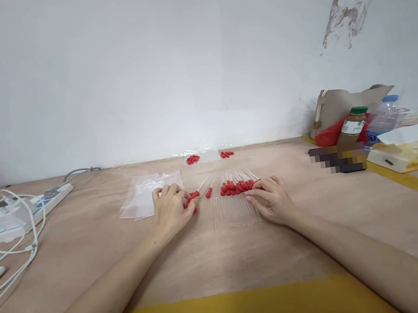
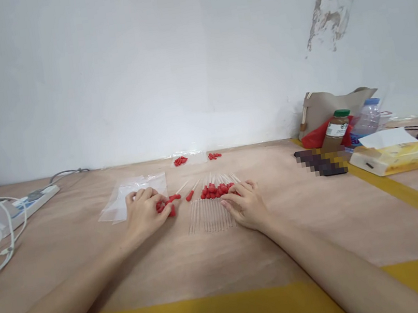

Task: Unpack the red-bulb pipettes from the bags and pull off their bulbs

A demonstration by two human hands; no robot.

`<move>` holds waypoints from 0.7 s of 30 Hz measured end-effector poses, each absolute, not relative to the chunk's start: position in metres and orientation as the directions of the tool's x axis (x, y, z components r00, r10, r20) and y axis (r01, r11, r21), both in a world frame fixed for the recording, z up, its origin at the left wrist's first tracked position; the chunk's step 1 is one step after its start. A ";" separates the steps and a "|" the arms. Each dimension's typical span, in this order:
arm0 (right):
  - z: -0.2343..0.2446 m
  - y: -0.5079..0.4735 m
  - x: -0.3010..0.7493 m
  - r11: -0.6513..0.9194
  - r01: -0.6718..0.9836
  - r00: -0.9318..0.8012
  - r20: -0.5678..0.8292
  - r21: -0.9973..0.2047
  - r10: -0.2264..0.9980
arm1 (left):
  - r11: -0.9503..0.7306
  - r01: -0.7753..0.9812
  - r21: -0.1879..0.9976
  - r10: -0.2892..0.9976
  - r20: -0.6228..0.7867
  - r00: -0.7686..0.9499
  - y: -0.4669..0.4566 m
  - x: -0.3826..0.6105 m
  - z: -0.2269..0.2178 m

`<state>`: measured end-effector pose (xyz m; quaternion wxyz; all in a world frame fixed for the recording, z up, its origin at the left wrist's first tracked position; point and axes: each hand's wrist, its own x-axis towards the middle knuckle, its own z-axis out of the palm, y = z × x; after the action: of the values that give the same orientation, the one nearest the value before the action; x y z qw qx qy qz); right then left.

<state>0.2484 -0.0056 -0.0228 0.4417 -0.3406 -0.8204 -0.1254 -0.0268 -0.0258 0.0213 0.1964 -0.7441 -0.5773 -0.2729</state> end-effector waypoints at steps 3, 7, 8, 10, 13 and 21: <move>-0.023 -0.006 0.245 0.770 0.623 -0.363 0.822 -0.135 0.438 | -0.366 0.929 -0.058 0.633 0.716 0.294 -0.038 -0.032 0.024; -0.019 -0.013 0.238 0.778 0.623 -0.429 0.797 -0.080 0.426 | -0.531 0.824 -0.199 0.458 0.750 0.476 -0.042 -0.026 0.010; -0.017 -0.016 0.236 0.783 0.620 -0.464 0.784 -0.044 0.412 | -0.559 0.800 -0.216 0.427 0.753 0.501 -0.042 -0.024 0.005; -0.016 -0.020 0.232 0.797 0.604 -0.533 0.757 0.028 0.377 | -0.604 0.764 -0.225 0.387 0.756 0.528 -0.042 -0.019 -0.004; -0.018 -0.023 0.226 0.819 0.568 -0.594 0.730 0.084 0.337 | -0.660 0.718 -0.220 0.345 0.761 0.550 -0.043 -0.015 -0.011; -0.021 -0.026 0.214 0.800 0.592 -0.577 0.742 0.092 0.342 | -0.707 0.692 -0.143 0.345 0.785 0.515 -0.043 -0.015 -0.011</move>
<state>0.2141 -0.0258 -0.0212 0.3738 -0.2678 -0.8720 -0.1676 -0.0147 -0.0434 -0.0111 0.2264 -0.8403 -0.3085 -0.3840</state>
